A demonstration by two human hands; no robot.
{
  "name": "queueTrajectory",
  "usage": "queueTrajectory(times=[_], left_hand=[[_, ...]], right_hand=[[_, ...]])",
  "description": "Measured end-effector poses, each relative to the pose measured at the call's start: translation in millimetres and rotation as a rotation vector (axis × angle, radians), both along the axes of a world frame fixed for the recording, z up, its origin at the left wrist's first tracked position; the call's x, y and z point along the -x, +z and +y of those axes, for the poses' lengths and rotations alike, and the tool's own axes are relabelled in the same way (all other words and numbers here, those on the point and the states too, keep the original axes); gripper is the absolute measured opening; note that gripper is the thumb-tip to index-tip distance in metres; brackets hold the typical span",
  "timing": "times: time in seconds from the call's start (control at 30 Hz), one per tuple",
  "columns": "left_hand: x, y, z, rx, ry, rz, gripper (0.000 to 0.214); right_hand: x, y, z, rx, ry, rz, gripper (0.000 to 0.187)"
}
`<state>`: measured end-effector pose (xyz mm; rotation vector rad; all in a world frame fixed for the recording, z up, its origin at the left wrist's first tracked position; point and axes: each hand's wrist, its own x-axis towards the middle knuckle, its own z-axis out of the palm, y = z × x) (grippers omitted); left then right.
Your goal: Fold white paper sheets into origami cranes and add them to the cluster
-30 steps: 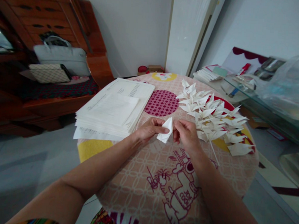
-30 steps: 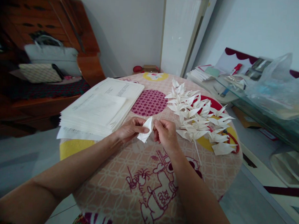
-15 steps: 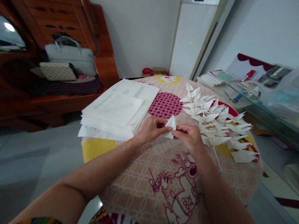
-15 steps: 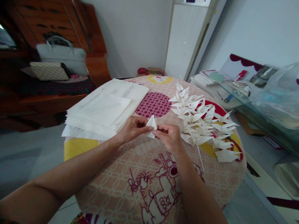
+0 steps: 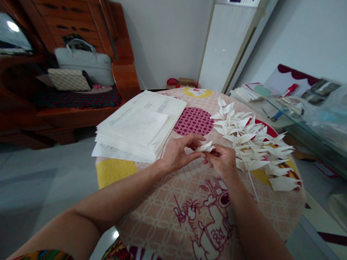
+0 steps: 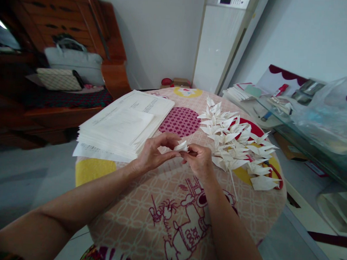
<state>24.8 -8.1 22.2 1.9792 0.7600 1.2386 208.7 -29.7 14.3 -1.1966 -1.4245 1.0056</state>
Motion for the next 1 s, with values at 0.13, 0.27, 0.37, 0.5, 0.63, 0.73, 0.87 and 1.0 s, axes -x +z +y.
queueTrajectory(times=[0.13,0.27,0.37,0.5,0.63,0.73,0.87,1.0], left_hand=[[2,3.3,2,-0.076,0.003,-0.065,0.023],[2,5.9,2,-0.167,-0.005,-0.039,0.015],[1,6.2,3,-0.134,-0.025,-0.045,0.015],[0,4.1,6,-0.019,-0.037,-0.076,0.022],[-1,0.7,9,0.059,-0.069,-0.13,0.026],[0,-1.0,10,0.076,-0.073,-0.135,0.024],[0,-0.2,10,0.119,-0.092,-0.158,0.024],[-1,1.7,9,0.169,-0.111,-0.145,0.029]], right_hand=[[0,-4.4,1,-0.002,0.005,0.034,0.027],[0,-6.1,2,0.002,0.02,0.032,0.025],[0,-5.6,2,0.006,0.026,0.017,0.023],[0,-5.0,2,0.009,0.017,0.004,0.023],[1,-3.6,2,0.007,0.016,0.026,0.023],[2,-1.0,1,0.016,0.017,0.034,0.024],[3,1.2,0,0.017,0.015,0.046,0.025],[3,-0.4,1,0.018,0.012,0.053,0.025]])
